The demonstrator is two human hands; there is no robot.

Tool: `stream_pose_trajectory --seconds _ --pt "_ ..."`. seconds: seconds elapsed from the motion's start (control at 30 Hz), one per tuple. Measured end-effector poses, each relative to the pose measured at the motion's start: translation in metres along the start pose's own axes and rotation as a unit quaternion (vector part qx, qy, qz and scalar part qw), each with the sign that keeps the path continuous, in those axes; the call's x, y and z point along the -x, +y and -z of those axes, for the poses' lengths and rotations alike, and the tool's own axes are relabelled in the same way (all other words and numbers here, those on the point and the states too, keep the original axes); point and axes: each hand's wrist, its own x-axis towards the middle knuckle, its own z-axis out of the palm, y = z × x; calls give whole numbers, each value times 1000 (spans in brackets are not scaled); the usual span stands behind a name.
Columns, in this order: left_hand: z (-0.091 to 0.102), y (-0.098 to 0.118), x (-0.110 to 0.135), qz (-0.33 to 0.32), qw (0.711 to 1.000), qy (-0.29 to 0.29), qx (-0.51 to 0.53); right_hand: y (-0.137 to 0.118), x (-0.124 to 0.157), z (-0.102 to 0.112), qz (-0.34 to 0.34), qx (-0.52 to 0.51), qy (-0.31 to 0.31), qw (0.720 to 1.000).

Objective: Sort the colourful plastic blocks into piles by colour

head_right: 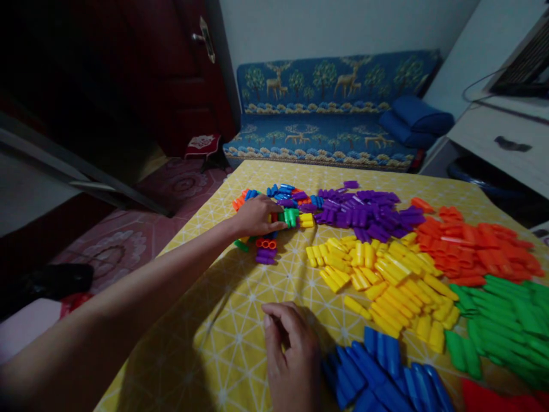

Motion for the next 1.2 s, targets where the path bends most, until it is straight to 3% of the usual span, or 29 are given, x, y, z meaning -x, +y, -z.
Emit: stream_pose_trajectory --seconds 0.1,0.17,0.3,0.37,0.47,0.6,0.7,0.8,0.87,0.97,1.1,1.2 --pt "10 4 18 -50 997 -43 37 4 1 -4 -28 -21 15 999" --pt "13 6 25 -46 996 -32 67 10 4 -7 -62 -39 20 997" --pt "13 0 27 34 992 99 71 14 7 -10 -127 -57 10 990" --pt "11 -9 27 103 981 160 38 6 -6 -8 -124 -51 -5 991" --pt "4 -27 30 204 964 170 14 -13 -60 -6 -27 8 -31 999" --pt "-11 -45 26 244 961 119 59 -18 -175 -22 121 190 -41 973" --pt "-20 -53 16 209 966 106 110 3 -245 -41 96 333 -97 933" --pt "-25 -59 8 173 968 98 152 29 -278 -53 43 409 -187 892" --pt "-27 -62 5 150 968 100 173 41 -280 -57 39 420 -216 880" --pt "-27 -63 6 101 963 107 226 44 -264 -63 60 408 -207 887" --pt "-24 -55 21 69 943 104 308 27 -219 -71 69 385 -180 903" --pt "-17 -41 47 55 937 102 328 11 -179 -75 70 365 -159 915"
